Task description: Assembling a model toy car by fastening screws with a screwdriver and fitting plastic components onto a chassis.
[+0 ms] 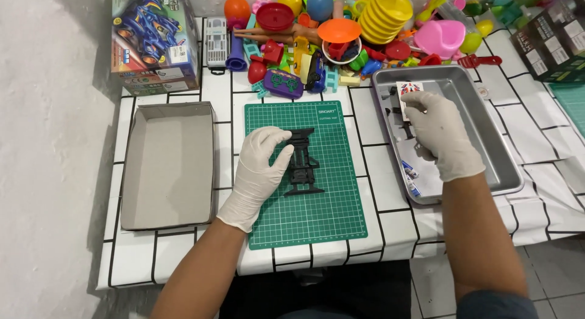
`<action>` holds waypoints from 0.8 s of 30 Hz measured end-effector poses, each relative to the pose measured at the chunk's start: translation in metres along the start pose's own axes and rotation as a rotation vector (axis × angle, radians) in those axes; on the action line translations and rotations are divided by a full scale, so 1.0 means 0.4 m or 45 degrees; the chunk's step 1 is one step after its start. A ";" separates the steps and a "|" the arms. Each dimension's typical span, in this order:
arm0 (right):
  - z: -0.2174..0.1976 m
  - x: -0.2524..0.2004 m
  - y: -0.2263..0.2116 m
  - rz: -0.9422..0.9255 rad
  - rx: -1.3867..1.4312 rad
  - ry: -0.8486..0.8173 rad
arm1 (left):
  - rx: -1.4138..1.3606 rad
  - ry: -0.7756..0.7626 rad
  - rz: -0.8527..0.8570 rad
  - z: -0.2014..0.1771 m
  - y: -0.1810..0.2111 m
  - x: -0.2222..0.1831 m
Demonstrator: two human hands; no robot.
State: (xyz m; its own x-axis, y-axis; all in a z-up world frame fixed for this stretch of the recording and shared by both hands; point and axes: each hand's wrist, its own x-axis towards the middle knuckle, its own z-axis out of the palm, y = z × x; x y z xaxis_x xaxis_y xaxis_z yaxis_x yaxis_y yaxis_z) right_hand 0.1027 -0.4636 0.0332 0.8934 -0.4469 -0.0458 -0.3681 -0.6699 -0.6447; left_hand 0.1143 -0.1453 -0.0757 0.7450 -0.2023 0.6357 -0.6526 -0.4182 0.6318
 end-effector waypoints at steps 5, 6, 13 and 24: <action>0.039 0.130 0.102 -0.373 -0.516 -0.125 | 0.013 0.013 0.013 0.007 -0.002 0.002; 0.060 0.167 0.139 -0.474 -0.595 -0.114 | 0.000 0.015 0.022 0.010 -0.003 0.001; 0.189 0.339 0.277 -0.854 -0.873 -0.046 | 0.004 0.034 0.066 0.014 0.000 0.003; -0.123 0.040 0.092 -0.326 0.054 -0.141 | 0.127 -0.198 0.271 0.048 0.158 0.065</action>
